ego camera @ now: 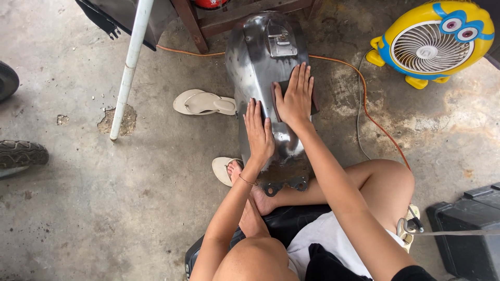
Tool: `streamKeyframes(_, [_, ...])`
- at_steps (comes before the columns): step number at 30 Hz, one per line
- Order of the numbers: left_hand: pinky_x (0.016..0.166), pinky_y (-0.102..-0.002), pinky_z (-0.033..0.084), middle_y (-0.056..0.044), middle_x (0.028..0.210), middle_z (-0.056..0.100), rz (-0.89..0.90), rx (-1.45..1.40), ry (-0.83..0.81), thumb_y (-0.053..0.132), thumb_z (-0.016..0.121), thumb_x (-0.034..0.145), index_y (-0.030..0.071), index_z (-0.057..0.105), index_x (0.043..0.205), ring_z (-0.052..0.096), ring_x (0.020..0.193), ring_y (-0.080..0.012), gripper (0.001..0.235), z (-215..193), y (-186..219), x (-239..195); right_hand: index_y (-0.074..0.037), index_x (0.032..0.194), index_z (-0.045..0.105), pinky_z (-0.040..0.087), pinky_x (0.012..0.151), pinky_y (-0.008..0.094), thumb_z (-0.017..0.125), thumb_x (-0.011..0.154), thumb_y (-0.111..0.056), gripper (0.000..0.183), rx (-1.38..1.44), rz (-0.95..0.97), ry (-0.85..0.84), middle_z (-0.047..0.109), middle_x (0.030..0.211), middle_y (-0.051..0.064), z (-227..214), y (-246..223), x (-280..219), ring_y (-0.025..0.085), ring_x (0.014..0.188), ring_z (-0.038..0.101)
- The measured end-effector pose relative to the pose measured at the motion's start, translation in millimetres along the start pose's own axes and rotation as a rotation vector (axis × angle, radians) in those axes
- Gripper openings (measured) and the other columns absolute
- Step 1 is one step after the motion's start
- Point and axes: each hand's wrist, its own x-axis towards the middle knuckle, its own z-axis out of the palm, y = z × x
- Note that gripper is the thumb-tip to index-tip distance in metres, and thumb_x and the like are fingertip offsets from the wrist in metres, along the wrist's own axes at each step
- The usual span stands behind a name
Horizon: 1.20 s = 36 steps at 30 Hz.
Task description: The person sits cross-legged on the floor and sands a large, curved metal object using a sanding block. They rub the block back and forth across the surface to smooth it.
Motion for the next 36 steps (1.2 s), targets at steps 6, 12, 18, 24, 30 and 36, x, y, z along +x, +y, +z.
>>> streamKeyframes(6, [0.123,-0.059,0.012,-0.018,0.166,0.022,-0.001,0.006,-0.008,0.027,0.03,0.112,0.007,0.03,0.158,0.021,0.153,-0.0381,0.051,0,1,-1,0.005,0.158,0.018,0.005,0.126,0.051,0.046,0.11,-0.047,0.076,-0.007,0.053,-0.022,0.014,0.164,0.029,4,6,9,0.04,0.154,0.01])
streamKeyframes(12, [0.122,-0.059,0.012,-0.018,0.167,0.02,-0.003,0.008,-0.018,0.025,0.031,0.112,0.007,0.028,0.159,0.02,0.154,-0.038,0.05,1,-3,-2,0.009,0.155,0.024,0.007,0.125,0.051,0.049,0.108,-0.041,0.073,-0.02,-0.016,-0.018,0.019,0.162,0.032,-27,-22,-44,0.043,0.153,0.014])
streamKeyframes(18, [0.123,-0.056,0.011,-0.016,0.168,0.019,0.008,0.041,-0.008,0.025,0.03,0.112,0.009,0.028,0.16,0.019,0.154,-0.0348,0.05,0,-5,-1,0.009,0.156,0.023,0.009,0.123,0.054,0.052,0.104,-0.037,0.075,-0.039,-0.13,0.03,0.021,0.162,0.032,-25,-20,-92,0.045,0.152,0.015])
streamKeyframes(24, [0.122,-0.059,0.013,-0.019,0.166,0.021,0.009,0.05,-0.028,0.026,0.032,0.111,0.007,0.03,0.158,0.021,0.153,-0.0379,0.051,1,-4,-1,0.011,0.154,0.027,0.011,0.122,0.056,0.056,0.103,-0.035,0.074,-0.015,-0.14,0.062,0.025,0.16,0.034,-22,-11,-66,0.047,0.151,0.019])
streamKeyframes(30, [0.122,-0.06,0.012,-0.018,0.166,0.021,-0.016,0.045,-0.044,0.032,0.036,0.11,0.009,0.027,0.159,0.02,0.153,-0.038,0.055,-3,1,2,0.009,0.155,0.025,0.009,0.124,0.055,0.055,0.106,-0.038,0.074,0.035,-0.046,0.009,0.018,0.163,0.032,-10,7,-15,0.044,0.152,0.016])
streamKeyframes(36, [0.12,-0.064,0.012,-0.02,0.165,0.022,-0.024,0.058,-0.048,0.032,0.034,0.111,0.008,0.028,0.159,0.022,0.153,-0.04,0.054,-4,5,2,0.005,0.158,0.021,0.009,0.125,0.052,0.042,0.112,-0.049,0.074,0.076,0.102,-0.044,0.017,0.164,0.028,3,29,25,0.04,0.154,0.015])
